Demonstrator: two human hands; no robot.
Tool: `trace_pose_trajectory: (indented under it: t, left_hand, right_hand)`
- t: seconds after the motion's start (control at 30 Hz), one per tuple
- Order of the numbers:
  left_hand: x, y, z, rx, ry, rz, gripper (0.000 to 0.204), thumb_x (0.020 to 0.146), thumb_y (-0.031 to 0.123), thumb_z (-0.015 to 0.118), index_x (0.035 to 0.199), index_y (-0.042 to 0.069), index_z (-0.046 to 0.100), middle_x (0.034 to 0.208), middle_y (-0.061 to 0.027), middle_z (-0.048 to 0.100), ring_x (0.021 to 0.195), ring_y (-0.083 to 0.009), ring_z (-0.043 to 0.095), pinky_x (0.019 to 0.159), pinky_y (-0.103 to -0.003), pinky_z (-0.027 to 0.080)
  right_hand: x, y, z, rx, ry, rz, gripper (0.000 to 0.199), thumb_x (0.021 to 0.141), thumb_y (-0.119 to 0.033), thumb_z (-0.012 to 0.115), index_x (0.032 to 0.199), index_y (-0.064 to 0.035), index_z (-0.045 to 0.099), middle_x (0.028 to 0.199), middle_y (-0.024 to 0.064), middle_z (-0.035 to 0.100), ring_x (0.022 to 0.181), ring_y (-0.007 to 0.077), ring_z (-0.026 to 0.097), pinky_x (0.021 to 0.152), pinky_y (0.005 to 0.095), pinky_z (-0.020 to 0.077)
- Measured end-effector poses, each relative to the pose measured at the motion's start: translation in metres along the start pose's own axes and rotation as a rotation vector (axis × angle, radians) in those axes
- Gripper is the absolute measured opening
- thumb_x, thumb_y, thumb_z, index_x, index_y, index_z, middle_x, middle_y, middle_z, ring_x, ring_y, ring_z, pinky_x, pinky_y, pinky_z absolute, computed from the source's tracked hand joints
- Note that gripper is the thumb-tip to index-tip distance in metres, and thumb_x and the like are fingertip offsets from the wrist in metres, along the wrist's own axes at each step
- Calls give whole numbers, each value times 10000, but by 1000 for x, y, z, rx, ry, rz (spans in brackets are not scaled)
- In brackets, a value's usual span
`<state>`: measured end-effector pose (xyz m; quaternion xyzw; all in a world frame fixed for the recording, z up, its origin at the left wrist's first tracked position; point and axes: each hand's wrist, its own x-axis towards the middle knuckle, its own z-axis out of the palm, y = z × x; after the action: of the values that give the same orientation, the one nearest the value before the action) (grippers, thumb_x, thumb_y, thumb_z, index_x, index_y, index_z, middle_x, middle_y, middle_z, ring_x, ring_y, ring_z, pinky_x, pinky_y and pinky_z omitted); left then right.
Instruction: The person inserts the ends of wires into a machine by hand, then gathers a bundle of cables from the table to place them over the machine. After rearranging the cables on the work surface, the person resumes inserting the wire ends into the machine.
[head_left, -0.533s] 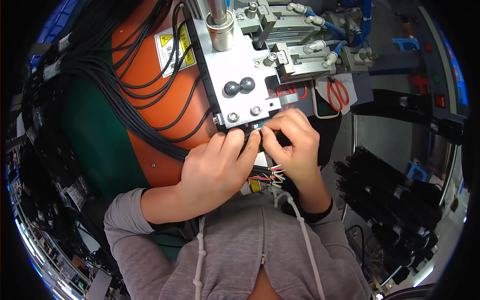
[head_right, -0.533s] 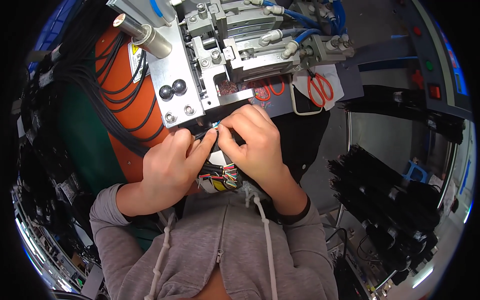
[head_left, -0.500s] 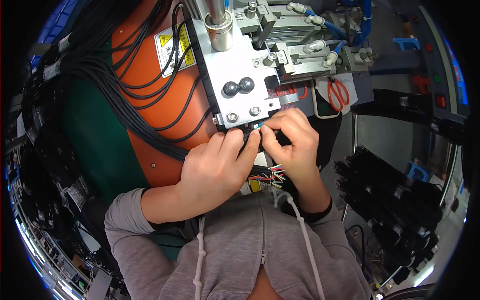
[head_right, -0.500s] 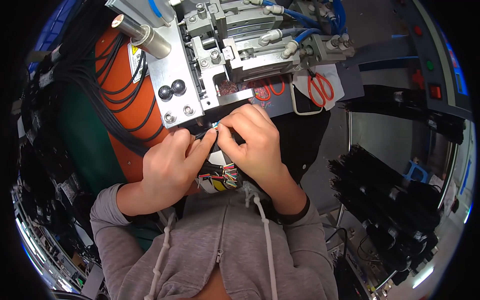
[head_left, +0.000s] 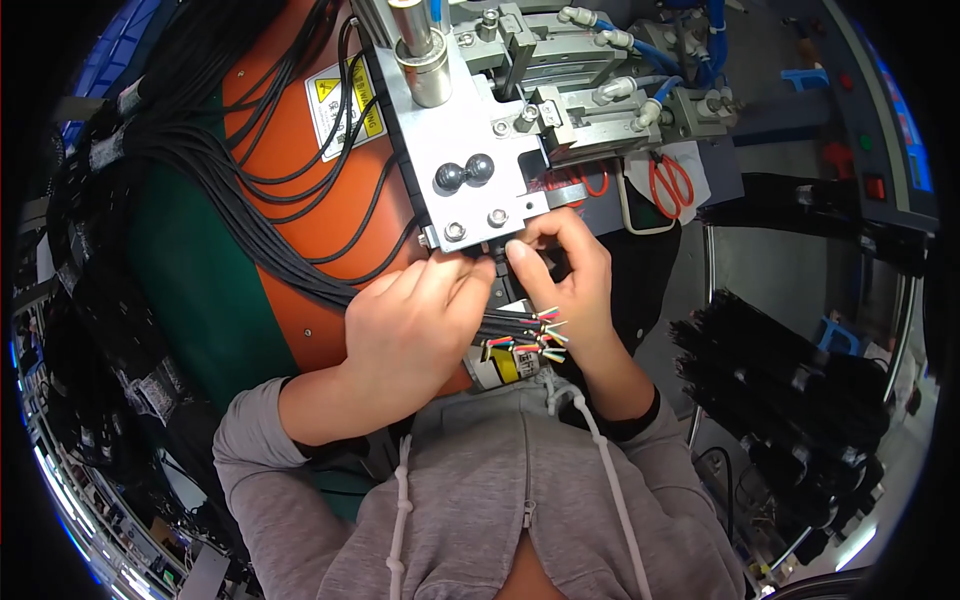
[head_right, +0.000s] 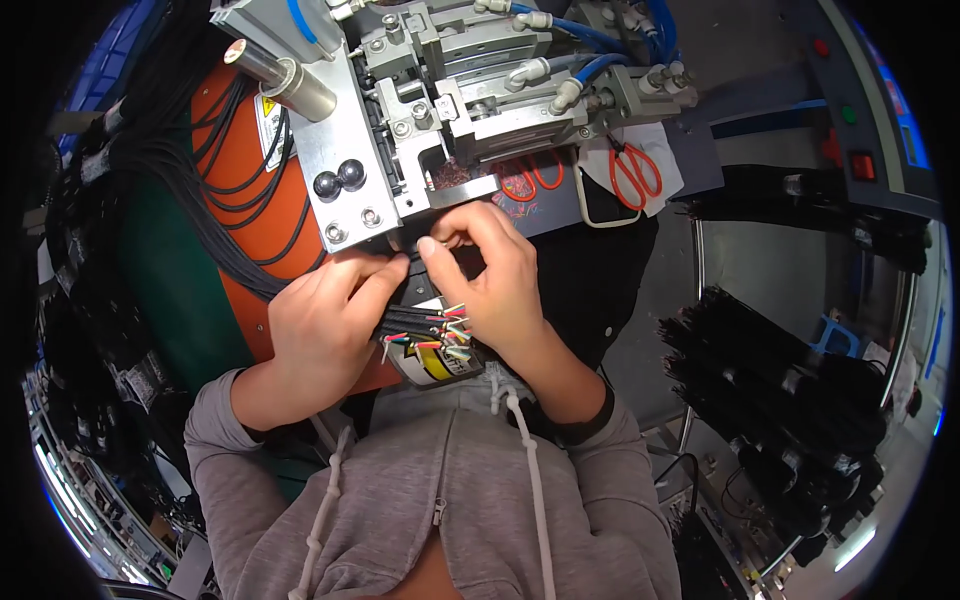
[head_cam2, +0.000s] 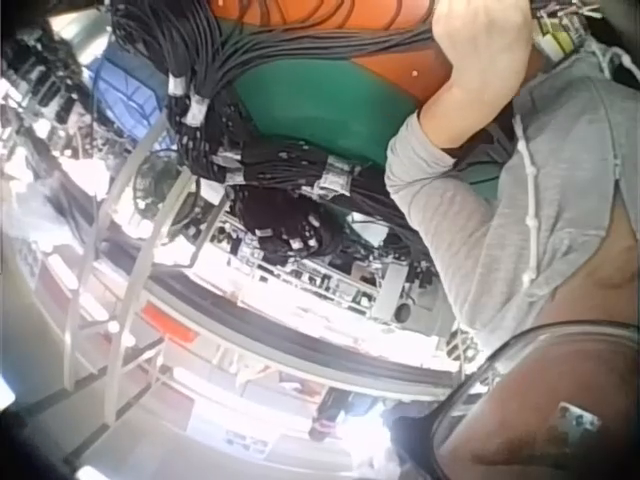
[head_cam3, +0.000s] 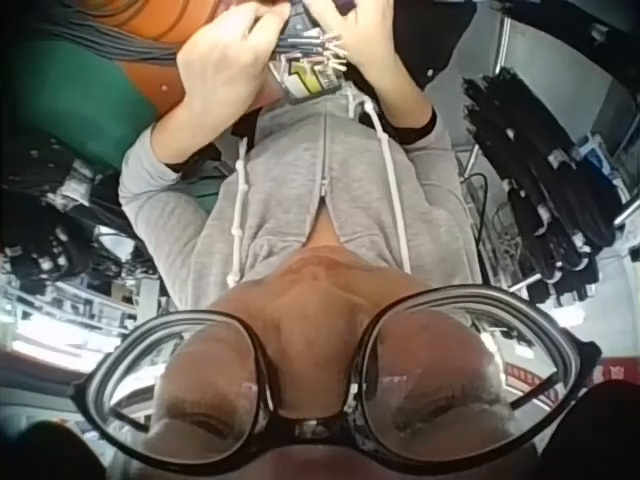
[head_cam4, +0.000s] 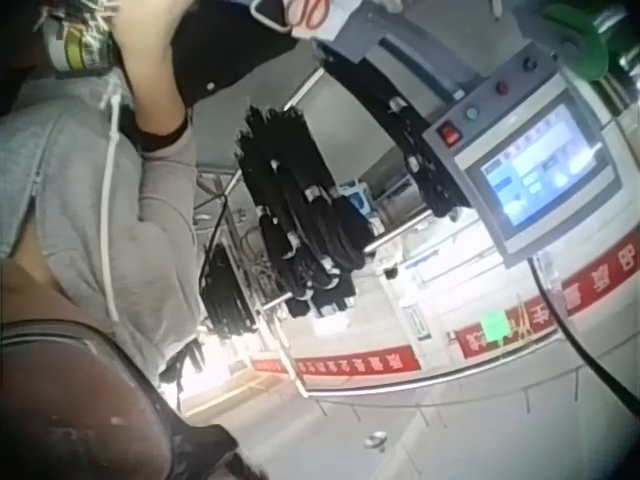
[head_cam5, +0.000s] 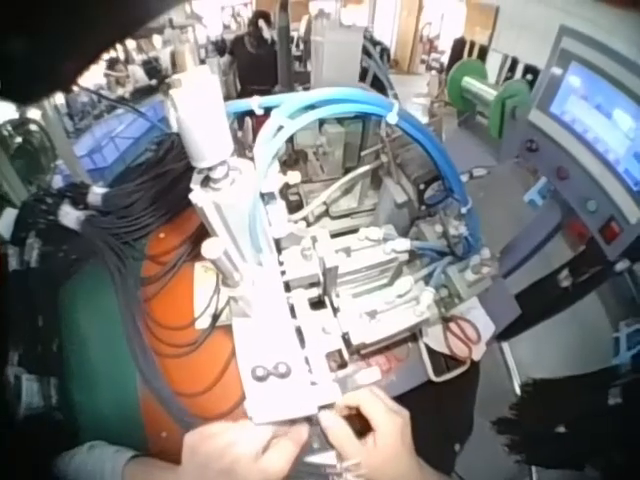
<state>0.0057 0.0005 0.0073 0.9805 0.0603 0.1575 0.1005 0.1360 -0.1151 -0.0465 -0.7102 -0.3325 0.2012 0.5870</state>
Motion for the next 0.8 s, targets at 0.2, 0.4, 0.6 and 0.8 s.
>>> trace_pose_trajectory:
  t: [0.2, 0.4, 0.6, 0.8]
  left_hand:
    - [-5, 11, -12, 192, -195, -68, 263, 718, 99, 614, 974, 44, 640, 776, -10, 523, 688, -113, 569, 566, -256, 427]
    - [10, -5, -15, -104, 59, 116, 284, 778, 129, 652, 1040, 18, 661, 854, -43, 594, 680, -141, 581, 551, -259, 435]
    - [6, -3, -11, -252, 208, 217, 316, 780, 143, 702, 1052, -15, 669, 865, -93, 622, 640, -177, 584, 519, -280, 443]
    - [2, -4, 0, -302, 255, 134, 252, 741, 139, 708, 937, -9, 654, 732, -49, 533, 576, -156, 543, 435, -274, 402]
  right_hand:
    - [2, 4, -18, 100, 15, -1, 81, 786, -7, 679, 814, 16, 607, 762, 68, 593, 690, 125, 546, 641, 258, 440]
    - [7, 1, -34, 338, -346, -460, 137, 774, -34, 739, 856, 16, 642, 822, 114, 645, 707, 212, 603, 638, 311, 477]
    - [3, -17, -29, 394, -216, -434, 196, 752, -71, 776, 862, 18, 641, 832, 121, 644, 708, 220, 607, 644, 319, 483]
    - [-4, -27, -12, 165, 111, -446, 207, 752, -94, 778, 865, 8, 638, 855, 112, 638, 765, 222, 606, 684, 315, 486]
